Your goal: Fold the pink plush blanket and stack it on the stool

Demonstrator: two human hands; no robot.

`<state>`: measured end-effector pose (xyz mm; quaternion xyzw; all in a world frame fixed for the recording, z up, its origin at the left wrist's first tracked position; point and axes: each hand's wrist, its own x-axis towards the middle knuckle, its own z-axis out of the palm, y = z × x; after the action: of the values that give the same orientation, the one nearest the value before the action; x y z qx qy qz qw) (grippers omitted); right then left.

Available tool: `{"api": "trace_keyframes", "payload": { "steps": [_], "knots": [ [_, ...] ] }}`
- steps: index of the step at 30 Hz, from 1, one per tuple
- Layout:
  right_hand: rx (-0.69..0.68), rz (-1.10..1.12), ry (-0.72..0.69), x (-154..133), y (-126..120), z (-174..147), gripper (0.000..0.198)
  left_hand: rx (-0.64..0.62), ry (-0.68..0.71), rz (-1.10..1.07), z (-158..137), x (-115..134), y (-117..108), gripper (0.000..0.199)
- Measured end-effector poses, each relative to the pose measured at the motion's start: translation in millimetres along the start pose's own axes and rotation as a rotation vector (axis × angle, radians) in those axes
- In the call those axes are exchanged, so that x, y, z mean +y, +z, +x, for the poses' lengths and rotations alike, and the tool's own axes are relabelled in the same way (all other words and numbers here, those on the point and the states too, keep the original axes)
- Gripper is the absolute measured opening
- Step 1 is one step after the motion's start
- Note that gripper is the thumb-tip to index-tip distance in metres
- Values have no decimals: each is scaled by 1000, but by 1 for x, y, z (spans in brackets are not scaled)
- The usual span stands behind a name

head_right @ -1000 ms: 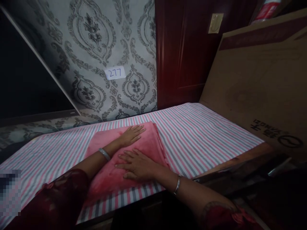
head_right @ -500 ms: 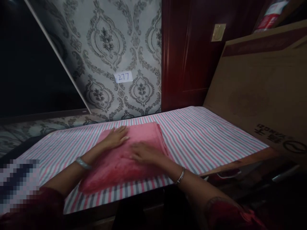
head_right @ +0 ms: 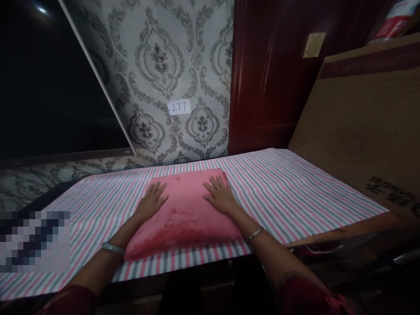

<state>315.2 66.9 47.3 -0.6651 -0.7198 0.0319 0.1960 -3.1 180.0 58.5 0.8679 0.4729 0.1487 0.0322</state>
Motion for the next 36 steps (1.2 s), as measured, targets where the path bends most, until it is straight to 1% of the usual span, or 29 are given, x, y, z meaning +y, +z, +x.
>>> {"api": "trace_keyframes", "payload": {
  "steps": [2,4,6,7,9,10,12,14,17,19,22,25,29,33,36],
  "knots": [
    [43,119,-31,15,1,-1,56,47,25,-72,-3,-18,-5,59],
    [132,251,-27,37,3,-11,53,144,23,-131,-18,-39,-11,58],
    [253,348,0,63,6,-35,52,254,34,-157,-47,-61,-16,57],
    [304,369,1,75,8,-50,52,295,61,-154,-65,-70,-17,55],
    [341,340,-49,91,11,-82,56,283,174,-86,-99,-83,-17,55],
    [325,304,-93,95,11,-97,60,275,233,-44,-114,-85,-17,59],
    [265,223,-183,92,7,-118,70,239,347,34,-134,-82,-18,70],
    [217,157,-263,82,-1,-127,78,212,436,90,-140,-72,-22,79],
    [192,108,-396,67,-14,-124,86,174,542,141,-134,-57,-30,78],
    [178,94,-461,63,-20,-122,87,159,614,155,-131,-54,-34,75],
    [158,71,-478,65,-20,-126,84,186,692,138,-134,-57,-37,74],
    [161,59,-497,69,-17,-132,82,191,702,118,-143,-59,-37,74],
    [212,58,-583,68,-18,-134,81,238,688,119,-150,-53,-37,75],
    [145,27,-613,60,-28,-135,83,242,699,184,-155,-45,-40,79],
    [141,13,-630,54,-29,-135,76,236,670,200,-158,-43,-41,80]
  ]
}}
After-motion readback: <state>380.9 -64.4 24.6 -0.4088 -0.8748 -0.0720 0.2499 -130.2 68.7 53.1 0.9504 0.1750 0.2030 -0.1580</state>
